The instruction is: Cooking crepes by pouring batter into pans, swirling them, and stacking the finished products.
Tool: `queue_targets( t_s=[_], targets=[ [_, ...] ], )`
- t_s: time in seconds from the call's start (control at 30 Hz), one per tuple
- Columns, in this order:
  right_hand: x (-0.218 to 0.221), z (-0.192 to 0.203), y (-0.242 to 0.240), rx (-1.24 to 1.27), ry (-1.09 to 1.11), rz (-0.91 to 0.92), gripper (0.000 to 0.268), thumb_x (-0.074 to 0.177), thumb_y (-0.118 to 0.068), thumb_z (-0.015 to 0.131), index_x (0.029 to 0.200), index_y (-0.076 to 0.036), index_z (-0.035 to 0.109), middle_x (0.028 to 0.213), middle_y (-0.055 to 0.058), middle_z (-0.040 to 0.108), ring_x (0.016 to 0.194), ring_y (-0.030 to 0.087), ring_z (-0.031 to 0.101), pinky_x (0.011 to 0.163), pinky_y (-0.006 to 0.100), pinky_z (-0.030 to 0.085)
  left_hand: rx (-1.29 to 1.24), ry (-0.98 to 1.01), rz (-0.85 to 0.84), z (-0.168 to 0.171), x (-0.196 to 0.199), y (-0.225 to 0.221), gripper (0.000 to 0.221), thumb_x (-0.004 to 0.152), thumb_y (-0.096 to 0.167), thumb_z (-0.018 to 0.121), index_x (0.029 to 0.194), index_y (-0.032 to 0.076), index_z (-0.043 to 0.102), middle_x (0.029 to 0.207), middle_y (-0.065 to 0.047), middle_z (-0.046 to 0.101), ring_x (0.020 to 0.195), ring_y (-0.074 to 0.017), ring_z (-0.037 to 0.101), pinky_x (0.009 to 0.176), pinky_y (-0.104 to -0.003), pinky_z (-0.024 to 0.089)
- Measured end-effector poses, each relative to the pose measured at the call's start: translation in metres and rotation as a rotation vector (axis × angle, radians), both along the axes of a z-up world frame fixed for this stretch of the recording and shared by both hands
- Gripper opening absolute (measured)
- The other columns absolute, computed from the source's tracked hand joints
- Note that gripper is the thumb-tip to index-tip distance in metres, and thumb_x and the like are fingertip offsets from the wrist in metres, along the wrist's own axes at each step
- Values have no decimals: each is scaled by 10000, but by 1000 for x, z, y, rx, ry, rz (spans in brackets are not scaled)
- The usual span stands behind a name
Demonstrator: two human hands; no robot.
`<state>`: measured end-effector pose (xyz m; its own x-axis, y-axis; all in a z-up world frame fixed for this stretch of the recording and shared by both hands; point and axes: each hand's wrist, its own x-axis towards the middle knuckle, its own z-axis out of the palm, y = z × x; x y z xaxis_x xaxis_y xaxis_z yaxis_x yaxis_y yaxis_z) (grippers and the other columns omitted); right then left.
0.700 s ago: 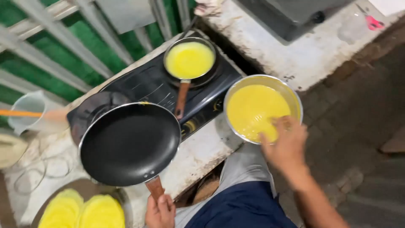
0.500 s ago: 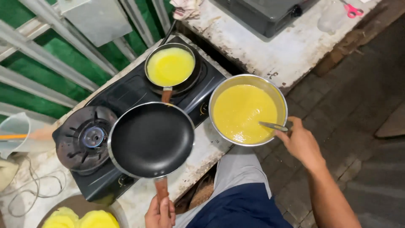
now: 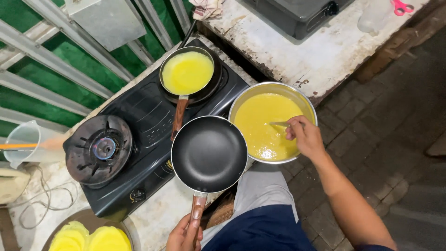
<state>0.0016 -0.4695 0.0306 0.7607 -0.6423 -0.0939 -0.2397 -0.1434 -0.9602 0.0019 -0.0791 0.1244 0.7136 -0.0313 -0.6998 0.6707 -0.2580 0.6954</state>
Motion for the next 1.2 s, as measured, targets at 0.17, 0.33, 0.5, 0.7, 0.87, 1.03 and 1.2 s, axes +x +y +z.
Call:
queue_targets(
  t_s=[0.17, 0.33, 0.5, 0.7, 0.87, 1.03, 1.2],
  targets=[
    [-2, -2, -20, 27, -123, 0, 231, 1040, -139, 452, 1012, 17, 621, 734, 126, 629, 622, 164, 581, 651, 285, 491, 83, 35, -44, 24, 3, -7, 385, 919, 337, 596, 986, 17, 799, 629, -115, 470, 460, -206, 379, 478, -293, 268],
    [-6, 21, -33, -5, -236, 17, 210, 1054, -103, 456, 1012, 34, 608, 755, 141, 616, 603, 173, 559, 601, 289, 481, -17, 86, -51, 11, 11, 6, 411, 911, 289, 594, 1167, 28, 781, 642, -141, 485, 451, -218, 374, 453, -298, 253],
    [-14, 50, -51, -11, -334, 73, 164, 1059, -31, 458, 1030, 75, 579, 722, 181, 565, 573, 206, 515, 565, 297, 453, -39, 110, -217, -7, 27, 15, 355, 956, 230, 548, 1179, 12, 718, 663, -141, 505, 391, -183, 341, 389, -296, 258],
    [-33, 95, -59, -122, -313, 38, 187, 1091, -60, 460, 1029, 71, 578, 752, 204, 587, 539, 219, 519, 536, 283, 435, 18, 44, -509, 16, 45, -9, 243, 1009, 260, 492, 1007, 57, 625, 681, -75, 544, 437, -152, 446, 352, -281, 361],
    [-55, 123, -49, -337, -236, 107, 209, 1111, -90, 448, 1060, 71, 570, 812, 206, 614, 582, 214, 536, 623, 303, 443, -50, 19, -602, 12, 57, -32, 249, 1024, 270, 482, 953, 46, 566, 716, -62, 555, 420, -147, 452, 362, -287, 385],
    [-75, 119, -50, -706, -44, 254, 190, 1048, -93, 474, 1118, -6, 628, 760, 84, 694, 745, 167, 682, 725, 286, 528, -193, 42, -576, 8, 59, -50, 253, 1038, 237, 488, 899, 28, 523, 698, -79, 525, 428, -141, 426, 339, -274, 352],
    [-81, 113, -35, -806, -193, 433, 210, 1019, -55, 451, 1092, 10, 637, 847, 65, 652, 741, 144, 636, 740, 264, 514, -332, 171, -476, -8, 57, -55, 208, 1032, 231, 480, 976, 37, 533, 694, -85, 495, 399, -126, 366, 310, -254, 273]
  ],
)
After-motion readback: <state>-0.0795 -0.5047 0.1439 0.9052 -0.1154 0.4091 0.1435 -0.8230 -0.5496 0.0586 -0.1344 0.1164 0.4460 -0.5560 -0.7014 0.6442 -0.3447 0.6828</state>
